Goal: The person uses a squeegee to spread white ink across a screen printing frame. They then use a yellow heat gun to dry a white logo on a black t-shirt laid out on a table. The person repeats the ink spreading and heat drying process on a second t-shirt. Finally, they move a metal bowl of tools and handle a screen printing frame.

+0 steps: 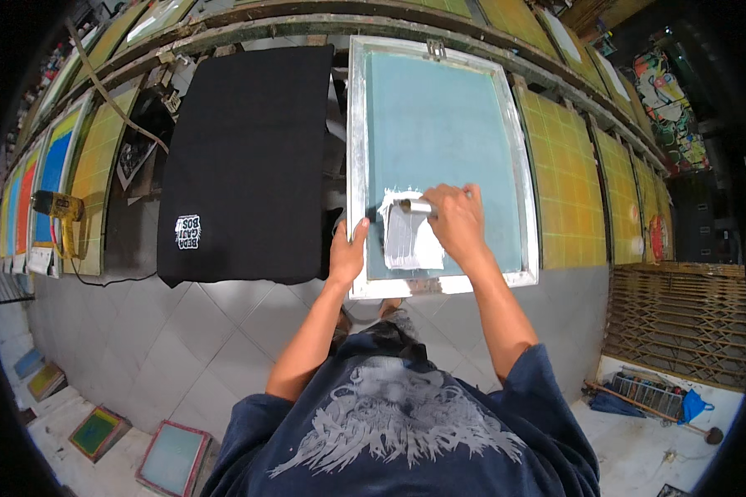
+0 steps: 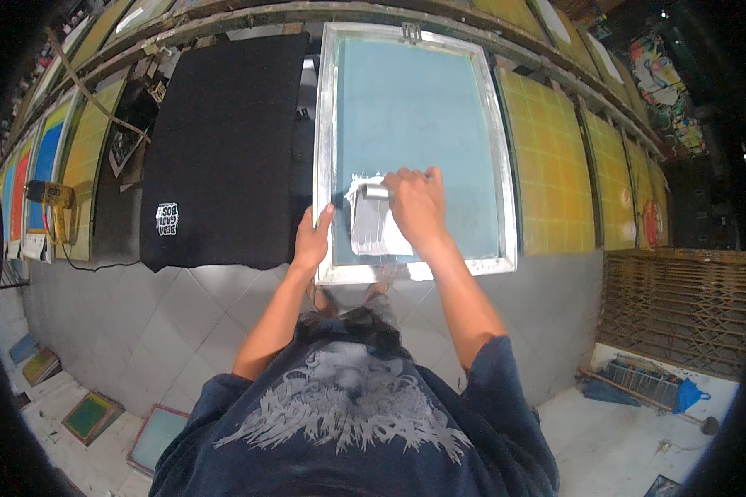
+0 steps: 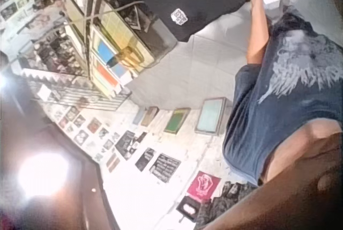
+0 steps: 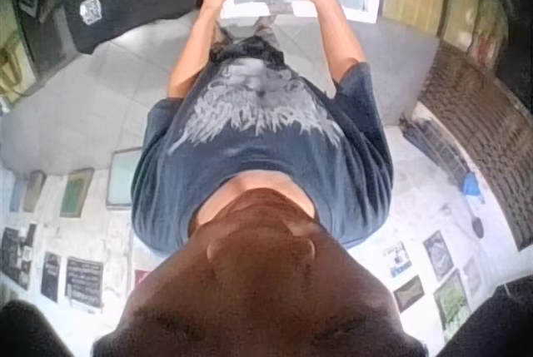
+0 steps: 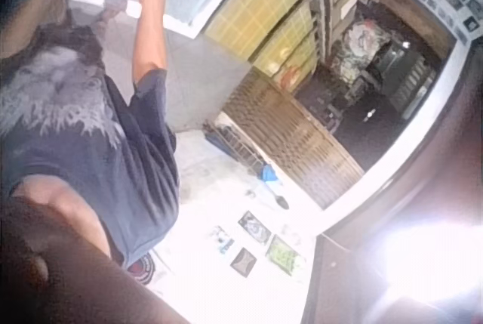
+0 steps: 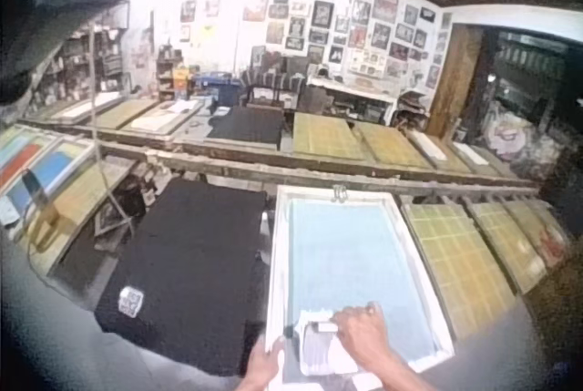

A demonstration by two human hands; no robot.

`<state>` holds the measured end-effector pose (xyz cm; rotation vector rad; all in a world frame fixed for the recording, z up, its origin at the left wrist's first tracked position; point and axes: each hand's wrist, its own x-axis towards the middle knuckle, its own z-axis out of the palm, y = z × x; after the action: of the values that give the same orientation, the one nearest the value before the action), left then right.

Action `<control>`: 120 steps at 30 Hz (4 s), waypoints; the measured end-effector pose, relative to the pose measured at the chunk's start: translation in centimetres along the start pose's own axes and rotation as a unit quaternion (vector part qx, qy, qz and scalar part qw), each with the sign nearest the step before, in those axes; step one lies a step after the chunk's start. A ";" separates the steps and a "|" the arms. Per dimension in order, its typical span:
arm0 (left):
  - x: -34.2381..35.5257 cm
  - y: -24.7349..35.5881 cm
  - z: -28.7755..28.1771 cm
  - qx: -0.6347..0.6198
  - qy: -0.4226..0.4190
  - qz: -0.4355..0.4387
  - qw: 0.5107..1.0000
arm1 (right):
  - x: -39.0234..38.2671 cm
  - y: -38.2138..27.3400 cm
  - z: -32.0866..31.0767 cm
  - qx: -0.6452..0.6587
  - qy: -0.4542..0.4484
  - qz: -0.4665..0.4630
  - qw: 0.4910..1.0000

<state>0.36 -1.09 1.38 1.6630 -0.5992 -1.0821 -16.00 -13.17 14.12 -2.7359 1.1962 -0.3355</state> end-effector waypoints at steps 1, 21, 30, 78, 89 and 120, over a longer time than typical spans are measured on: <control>0.4 0.5 0.1 -0.003 -0.001 -0.003 1.000 | -0.5 -0.5 -0.7 -0.012 0.002 -0.004 1.000; 0.0 -1.4 0.4 -0.019 0.004 0.005 1.000 | -13.3 -4.5 2.8 -0.047 0.001 -0.005 0.999; 0.0 -0.5 0.3 -0.038 0.006 0.000 0.999 | -12.0 -4.0 -0.1 -0.030 0.012 -0.003 0.999; -5.0 -0.5 0.0 0.129 0.099 0.014 0.987 | -17.1 21.8 -1.0 0.097 -0.006 0.441 0.892; -6.7 6.2 0.5 0.155 0.119 0.002 0.981 | -13.4 22.5 -3.4 0.301 0.041 0.433 0.849; -6.6 1.7 58.3 0.122 0.082 0.175 0.973 | -31.6 80.3 -13.0 0.134 0.227 0.408 0.874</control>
<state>-53.56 -24.39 0.92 1.7524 -0.9057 -0.6288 -96.86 -44.56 4.90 -1.7283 2.0799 -0.9506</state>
